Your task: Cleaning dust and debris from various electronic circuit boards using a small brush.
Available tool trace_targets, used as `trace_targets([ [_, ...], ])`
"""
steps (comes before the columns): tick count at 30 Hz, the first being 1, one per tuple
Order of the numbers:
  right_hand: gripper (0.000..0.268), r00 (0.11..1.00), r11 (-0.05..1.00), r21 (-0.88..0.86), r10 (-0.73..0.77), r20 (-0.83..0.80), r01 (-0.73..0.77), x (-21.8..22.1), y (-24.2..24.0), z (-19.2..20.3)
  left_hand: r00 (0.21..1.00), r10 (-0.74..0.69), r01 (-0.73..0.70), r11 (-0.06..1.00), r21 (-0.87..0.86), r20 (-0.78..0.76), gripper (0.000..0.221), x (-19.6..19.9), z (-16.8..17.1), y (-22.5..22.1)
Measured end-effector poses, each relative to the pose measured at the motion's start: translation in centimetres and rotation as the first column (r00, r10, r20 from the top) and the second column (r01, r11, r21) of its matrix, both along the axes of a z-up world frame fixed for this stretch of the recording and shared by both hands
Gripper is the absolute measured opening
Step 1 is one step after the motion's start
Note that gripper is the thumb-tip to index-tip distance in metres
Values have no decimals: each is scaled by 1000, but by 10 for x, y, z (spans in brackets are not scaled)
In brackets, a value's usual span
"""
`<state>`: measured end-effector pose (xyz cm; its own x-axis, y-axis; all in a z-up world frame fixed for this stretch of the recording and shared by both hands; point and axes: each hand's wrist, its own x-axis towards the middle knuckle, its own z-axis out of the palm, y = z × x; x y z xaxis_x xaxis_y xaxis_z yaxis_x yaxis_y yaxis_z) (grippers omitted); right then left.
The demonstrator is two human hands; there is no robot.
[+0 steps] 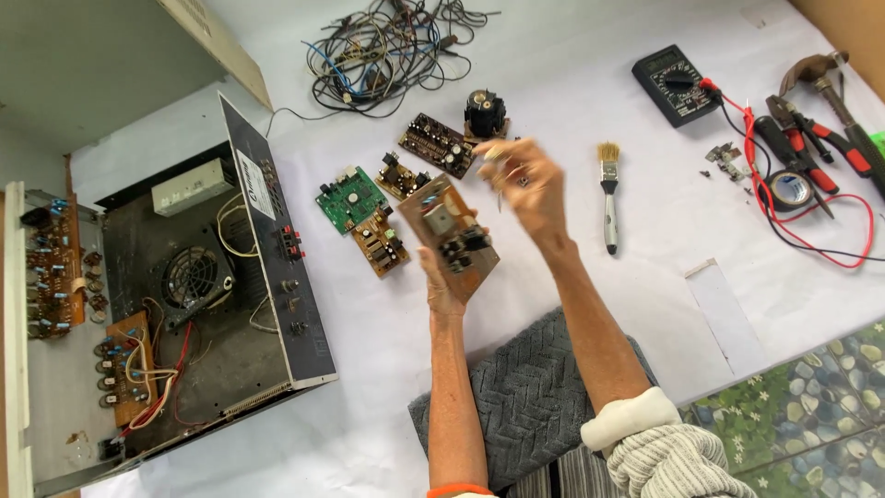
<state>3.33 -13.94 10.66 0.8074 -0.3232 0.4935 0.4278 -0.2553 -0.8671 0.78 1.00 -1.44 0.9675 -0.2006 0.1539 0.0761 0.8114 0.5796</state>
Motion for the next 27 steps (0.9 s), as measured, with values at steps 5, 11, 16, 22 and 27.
trace_targets([
  [5,19,970,879,447,-230,84,170,-6,-48,-12,976,-110,49,953,300,190,87,-16,38,-20],
  [11,33,949,295,934,-295,-111,201,11,-96,-69,950,-166,56,924,379,266,90,-17,26,-22],
  [16,36,962,257,951,-251,-107,173,16,-76,-54,971,-133,81,966,247,200,86,-17,41,-22],
  [22,27,994,374,923,-97,-52,84,17,-51,-42,994,-106,105,994,24,34,79,-6,16,-8],
  [27,26,998,426,903,-55,-28,49,12,-46,-34,995,-92,88,991,-100,-35,83,-3,19,1],
])
